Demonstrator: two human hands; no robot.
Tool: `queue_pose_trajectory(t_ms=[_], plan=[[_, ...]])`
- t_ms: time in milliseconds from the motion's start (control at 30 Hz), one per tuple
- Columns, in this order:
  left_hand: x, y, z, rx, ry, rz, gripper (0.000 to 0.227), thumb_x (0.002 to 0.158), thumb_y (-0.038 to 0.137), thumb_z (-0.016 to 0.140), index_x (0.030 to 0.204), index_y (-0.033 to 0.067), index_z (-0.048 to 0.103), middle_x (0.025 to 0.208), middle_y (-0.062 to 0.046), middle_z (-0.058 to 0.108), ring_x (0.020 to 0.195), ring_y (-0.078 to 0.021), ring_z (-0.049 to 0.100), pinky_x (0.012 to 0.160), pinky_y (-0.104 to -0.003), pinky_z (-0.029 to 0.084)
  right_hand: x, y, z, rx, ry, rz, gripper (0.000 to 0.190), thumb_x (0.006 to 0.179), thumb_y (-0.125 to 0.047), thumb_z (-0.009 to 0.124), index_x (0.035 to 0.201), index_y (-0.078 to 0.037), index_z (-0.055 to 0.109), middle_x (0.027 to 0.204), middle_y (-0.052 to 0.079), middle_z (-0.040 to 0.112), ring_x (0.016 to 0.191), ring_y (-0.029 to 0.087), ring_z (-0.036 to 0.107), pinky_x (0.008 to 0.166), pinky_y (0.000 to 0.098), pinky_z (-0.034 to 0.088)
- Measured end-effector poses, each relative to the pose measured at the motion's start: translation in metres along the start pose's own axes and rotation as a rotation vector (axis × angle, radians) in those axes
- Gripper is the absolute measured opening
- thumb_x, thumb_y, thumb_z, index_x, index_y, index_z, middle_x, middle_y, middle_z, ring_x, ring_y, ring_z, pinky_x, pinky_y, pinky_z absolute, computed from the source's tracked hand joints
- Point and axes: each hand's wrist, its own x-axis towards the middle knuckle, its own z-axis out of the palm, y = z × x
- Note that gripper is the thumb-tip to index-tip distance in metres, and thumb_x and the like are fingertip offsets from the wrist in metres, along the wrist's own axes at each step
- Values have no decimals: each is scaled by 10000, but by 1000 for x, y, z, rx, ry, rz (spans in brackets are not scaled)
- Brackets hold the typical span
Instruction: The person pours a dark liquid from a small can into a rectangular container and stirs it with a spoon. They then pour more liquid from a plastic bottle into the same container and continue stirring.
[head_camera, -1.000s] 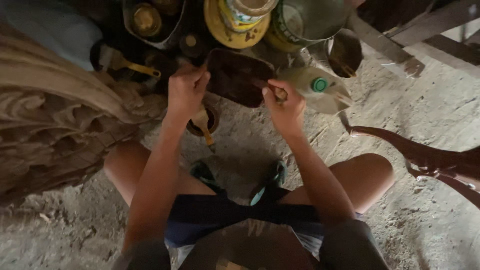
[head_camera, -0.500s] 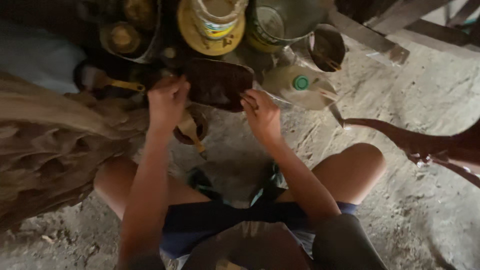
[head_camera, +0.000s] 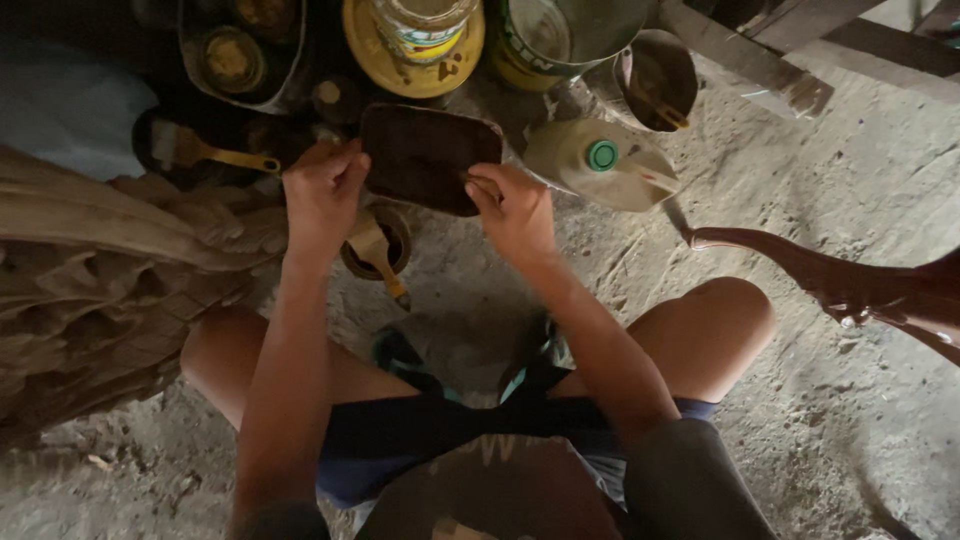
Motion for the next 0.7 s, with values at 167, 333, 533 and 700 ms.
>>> queue_pose_trajectory(t_ms=[167,333,533,700], plan=[[0,2,-1,7,13,6,110,1011,22,765,1078,-64,771,760,-157,586,628,-245,532,577,-409,398,7,1,-3,-3,-53,99,244,908,-109,822,1125,-20,754,970,138,786,841,216,782,716,330,612],[2,0,-1,-2,26,93,99,1021,18,743,1080,-56,772,775,-145,593,668,-242,552,583,-417,413,5,2,-4,30,-34,235,245,893,-140,830,1109,-35,783,860,109,780,739,171,741,673,319,576],[0,-2,2,-7,5,14,95,1021,31,762,1013,-62,783,725,-168,539,606,-263,503,558,-438,371,9,15,-27,81,41,227,207,988,-178,775,1140,-38,781,914,79,785,733,144,693,641,299,550],[2,-2,6,68,38,122,124,992,6,734,1084,-61,783,762,-158,639,622,-237,580,534,-384,454,3,26,-52,233,97,414,228,1036,-244,696,1154,-58,753,803,81,730,622,107,642,499,278,485]])
